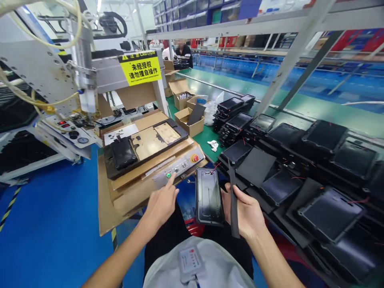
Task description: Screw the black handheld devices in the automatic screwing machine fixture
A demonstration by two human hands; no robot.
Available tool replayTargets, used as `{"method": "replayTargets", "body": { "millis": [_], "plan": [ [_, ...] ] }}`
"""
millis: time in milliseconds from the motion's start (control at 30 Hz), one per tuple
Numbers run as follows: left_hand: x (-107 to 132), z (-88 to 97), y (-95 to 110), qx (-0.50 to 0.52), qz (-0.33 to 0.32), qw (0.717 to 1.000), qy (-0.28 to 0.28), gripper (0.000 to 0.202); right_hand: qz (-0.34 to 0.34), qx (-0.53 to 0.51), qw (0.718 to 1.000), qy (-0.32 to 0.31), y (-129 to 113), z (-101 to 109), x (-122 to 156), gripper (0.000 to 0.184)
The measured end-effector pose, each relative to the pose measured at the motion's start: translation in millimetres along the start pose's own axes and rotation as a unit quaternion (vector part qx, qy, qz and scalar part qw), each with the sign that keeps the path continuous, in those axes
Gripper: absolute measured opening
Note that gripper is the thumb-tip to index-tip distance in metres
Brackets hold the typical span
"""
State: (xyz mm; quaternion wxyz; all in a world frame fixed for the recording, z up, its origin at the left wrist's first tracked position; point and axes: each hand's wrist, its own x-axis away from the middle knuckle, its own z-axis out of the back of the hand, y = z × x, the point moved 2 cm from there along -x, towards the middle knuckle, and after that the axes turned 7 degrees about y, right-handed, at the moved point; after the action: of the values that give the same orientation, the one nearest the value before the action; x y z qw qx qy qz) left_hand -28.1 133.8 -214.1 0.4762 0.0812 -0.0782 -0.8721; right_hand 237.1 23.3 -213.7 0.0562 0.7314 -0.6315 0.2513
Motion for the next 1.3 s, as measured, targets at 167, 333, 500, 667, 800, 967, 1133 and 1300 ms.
{"method": "replayTargets", "body": {
  "millis": [167, 333, 500, 667, 800, 967, 1133, 1300],
  "plan": [
    [-33, -35.8, 7, -0.059, -0.005, 0.998, -0.017, 0.047, 0.007, -0.018, 1.0, 0.004, -6, 10, 16, 0.009],
    [-34, -26.4, 9, -0.088, 0.009, 0.996, -0.02, 0.048, 0.006, -0.035, 0.999, -0.006, -12, 18, 26, 0.012],
    [-25, -15.4, 40, 0.251, 0.037, 0.967, 0.014, 0.045, -0.001, -0.055, 0.999, -0.003, -13, 21, 27, 0.012],
    [-18, -24.3, 90, 0.681, 0.083, 0.709, -0.165, 0.049, -0.016, -0.033, 0.999, 0.005, -7, 22, 20, 0.02],
    [-14, -26.8, 106, 0.744, 0.1, 0.642, -0.155, 0.038, 0.001, 0.028, 1.0, -0.014, -10, 14, 31, 0.035],
    [-10, -10.2, 102, 0.749, 0.131, 0.641, -0.109, 0.043, 0.196, 0.149, 0.967, 0.07, -32, 23, 75, 0.038],
    [-19, 13.9, 133, 0.711, 0.107, 0.68, -0.142, 0.055, 0.361, 0.22, 0.887, 0.187, -30, 54, 100, 0.047],
    [-9, -6.2, 203, 0.616, -0.026, 0.733, -0.287, 0.062, 0.298, 0.093, 0.939, 0.144, -8, 69, 122, 0.063]
  ]
}}
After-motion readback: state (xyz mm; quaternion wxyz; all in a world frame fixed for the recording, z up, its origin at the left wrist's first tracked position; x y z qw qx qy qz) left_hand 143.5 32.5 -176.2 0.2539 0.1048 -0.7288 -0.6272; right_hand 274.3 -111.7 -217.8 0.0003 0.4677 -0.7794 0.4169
